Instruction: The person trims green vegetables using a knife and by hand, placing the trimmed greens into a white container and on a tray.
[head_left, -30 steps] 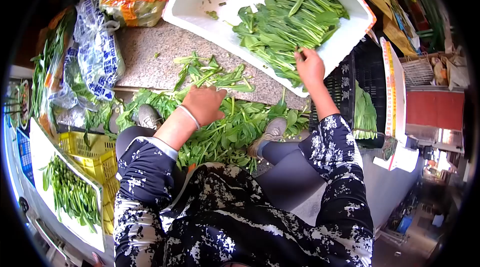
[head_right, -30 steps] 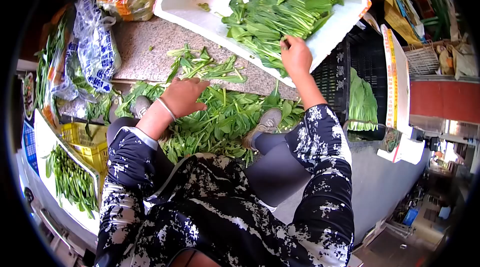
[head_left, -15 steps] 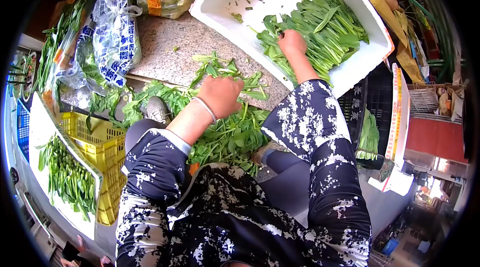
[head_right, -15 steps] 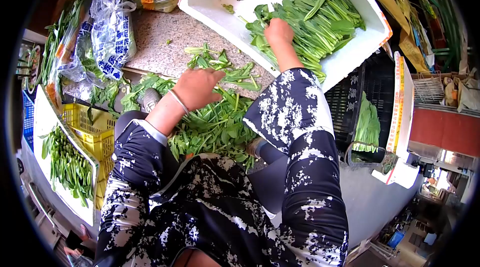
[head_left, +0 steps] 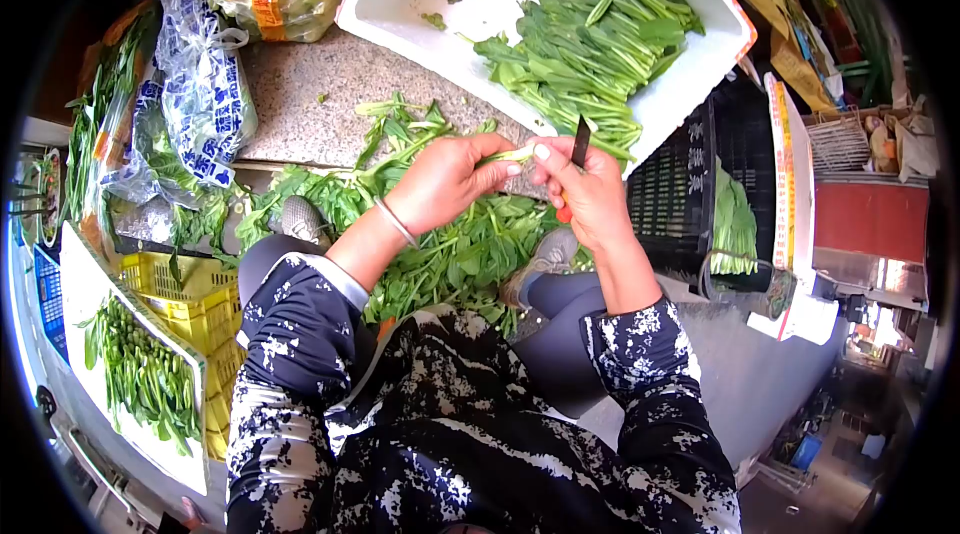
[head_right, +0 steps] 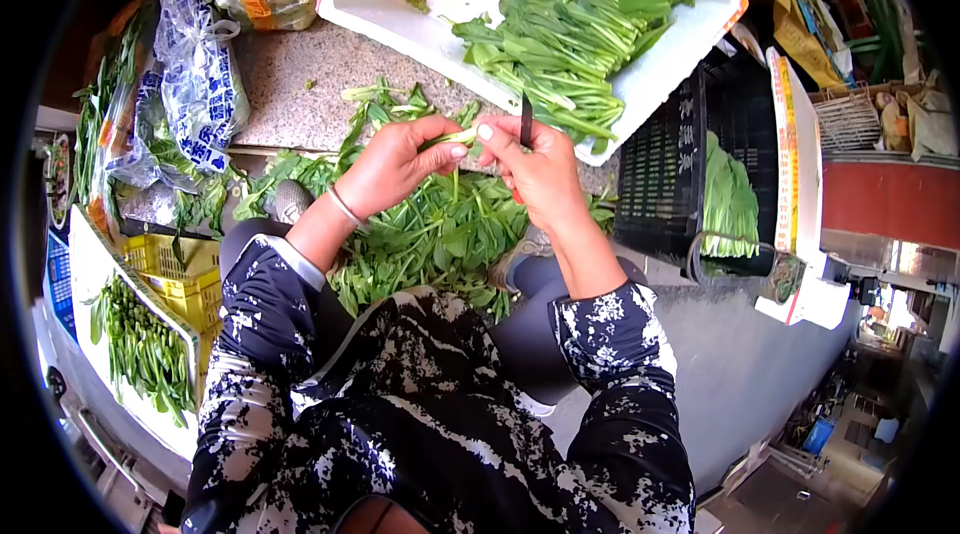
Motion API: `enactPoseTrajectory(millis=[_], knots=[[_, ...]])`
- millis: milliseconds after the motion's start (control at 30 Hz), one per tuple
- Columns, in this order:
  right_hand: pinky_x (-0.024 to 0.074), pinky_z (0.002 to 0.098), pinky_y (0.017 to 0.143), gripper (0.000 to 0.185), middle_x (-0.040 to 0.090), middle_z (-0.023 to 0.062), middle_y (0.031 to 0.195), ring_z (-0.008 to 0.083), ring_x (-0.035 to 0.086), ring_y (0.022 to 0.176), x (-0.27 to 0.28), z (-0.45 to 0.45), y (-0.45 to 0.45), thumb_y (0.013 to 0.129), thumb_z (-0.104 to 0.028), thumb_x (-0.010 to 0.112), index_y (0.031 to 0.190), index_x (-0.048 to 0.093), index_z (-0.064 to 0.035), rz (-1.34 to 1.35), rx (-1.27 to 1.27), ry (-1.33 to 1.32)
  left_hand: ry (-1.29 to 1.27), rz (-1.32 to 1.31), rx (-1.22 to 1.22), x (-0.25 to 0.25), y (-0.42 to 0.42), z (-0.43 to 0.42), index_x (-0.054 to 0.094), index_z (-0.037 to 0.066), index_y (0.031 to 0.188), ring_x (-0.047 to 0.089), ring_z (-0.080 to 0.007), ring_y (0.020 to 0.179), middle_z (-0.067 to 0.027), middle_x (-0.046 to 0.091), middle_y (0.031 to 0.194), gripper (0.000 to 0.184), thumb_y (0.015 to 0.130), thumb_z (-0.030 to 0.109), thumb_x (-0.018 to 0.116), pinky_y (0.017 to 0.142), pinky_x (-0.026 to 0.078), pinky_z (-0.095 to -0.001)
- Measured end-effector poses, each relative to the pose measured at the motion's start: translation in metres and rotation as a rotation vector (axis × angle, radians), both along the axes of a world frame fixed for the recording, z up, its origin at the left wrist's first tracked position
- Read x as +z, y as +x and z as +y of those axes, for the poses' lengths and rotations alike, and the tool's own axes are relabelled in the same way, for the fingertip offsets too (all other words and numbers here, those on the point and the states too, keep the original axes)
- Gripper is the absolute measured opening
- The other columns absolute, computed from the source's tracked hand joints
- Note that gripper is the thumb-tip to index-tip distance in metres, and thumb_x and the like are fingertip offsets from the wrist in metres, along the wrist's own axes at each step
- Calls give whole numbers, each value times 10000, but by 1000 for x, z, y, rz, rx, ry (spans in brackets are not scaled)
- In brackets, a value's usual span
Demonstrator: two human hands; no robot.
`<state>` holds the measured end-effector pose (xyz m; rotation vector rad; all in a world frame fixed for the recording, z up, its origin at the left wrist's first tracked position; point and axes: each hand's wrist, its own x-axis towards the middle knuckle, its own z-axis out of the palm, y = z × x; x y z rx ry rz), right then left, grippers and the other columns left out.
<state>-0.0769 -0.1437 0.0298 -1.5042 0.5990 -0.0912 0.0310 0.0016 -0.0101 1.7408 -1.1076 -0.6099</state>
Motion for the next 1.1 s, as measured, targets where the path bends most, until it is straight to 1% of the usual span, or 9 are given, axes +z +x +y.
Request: enactPoseTrajectory(millis=[67, 200, 500, 567, 633, 700, 767, 867, 1100], knots=[[284, 159, 437, 357, 511, -18, 656, 23, 368, 499, -5, 0, -5, 891, -320, 497, 1030, 580, -2, -60, 64, 12, -103, 368, -18, -11, -7, -2, 585, 44, 941, 484, -69, 574, -14, 532, 629, 204, 874, 231, 535, 522, 419, -228], [306, 162, 511, 412, 508, -8, 713, 36, 369, 578, -12, -5, -12, 912, -326, 446, 1176, 515, -17, -163, 170, 214, -111, 492, -16, -11, -10, -5, 586, 26, 914, 485, -52, 605, 22, 537, 656, 208, 883, 223, 527, 550, 413, -210], [340, 159, 557, 387, 510, -10, 700, 35, 435, 626, -30, -12, -9, 900, -250, 489, 1216, 488, -27, -97, 223, -171, 4, 695, -29, -2, -6, -9, 596, 50, 907, 439, -29, 585, 42, 519, 654, 196, 886, 231, 525, 538, 372, -174], [359, 169, 546, 373, 514, -3, 689, 49, 443, 603, -28, -19, -7, 901, -264, 485, 1190, 512, -30, -101, 213, -48, -1, 726, -52, -7, -4, -10, 599, 59, 938, 432, -22, 587, 45, 513, 659, 199, 888, 236, 521, 530, 360, -167], [254, 180, 431, 336, 387, -62, 597, 29, 327, 504, -40, -43, -4, 915, -246, 460, 1146, 527, -12, 219, 317, 256, -136, 720, -56, -6, -3, -9, 596, 54, 942, 438, -24, 600, 51, 512, 671, 213, 886, 247, 524, 533, 364, -170], [317, 186, 453, 448, 474, -17, 679, 55, 389, 534, -32, -60, 12, 861, -419, 512, 1101, 551, -42, 493, 242, -184, -161, 731, -33, -5, 0, -9, 576, 50, 904, 457, -40, 623, 36, 521, 697, 179, 890, 217, 515, 567, 375, -171], [467, 334, 680, 648, 576, 79, 835, 176, 564, 788, -47, -90, 18, 759, -562, 565, 1160, 527, -55, 406, -72, -687, -168, 589, 34, -14, 3, -8, 574, 47, 915, 458, -36, 634, 36, 538, 732, 183, 880, 222, 533, 577, 375, -170], [459, 360, 761, 429, 586, 107, 981, 283, 566, 895, -58, -144, 22, 791, -326, 602, 1160, 529, -119, 312, -260, -1269, -157, 503, 133, -14, 1, -8, 574, 45, 923, 471, -23, 667, 41, 558, 780, 186, 817, 189, 627, 602, 393, -173], [458, 392, 741, 220, 619, 91, 935, 288, 569, 887, -69, -167, 36, 780, -276, 603, 981, 637, -193, 657, -164, -1276, -15, 306, 316, -24, 9, -7, 608, 20, 907, 525, -61, 713, -11, 608, 782, 216, 776, 180, 672, 642, 430, -201]])
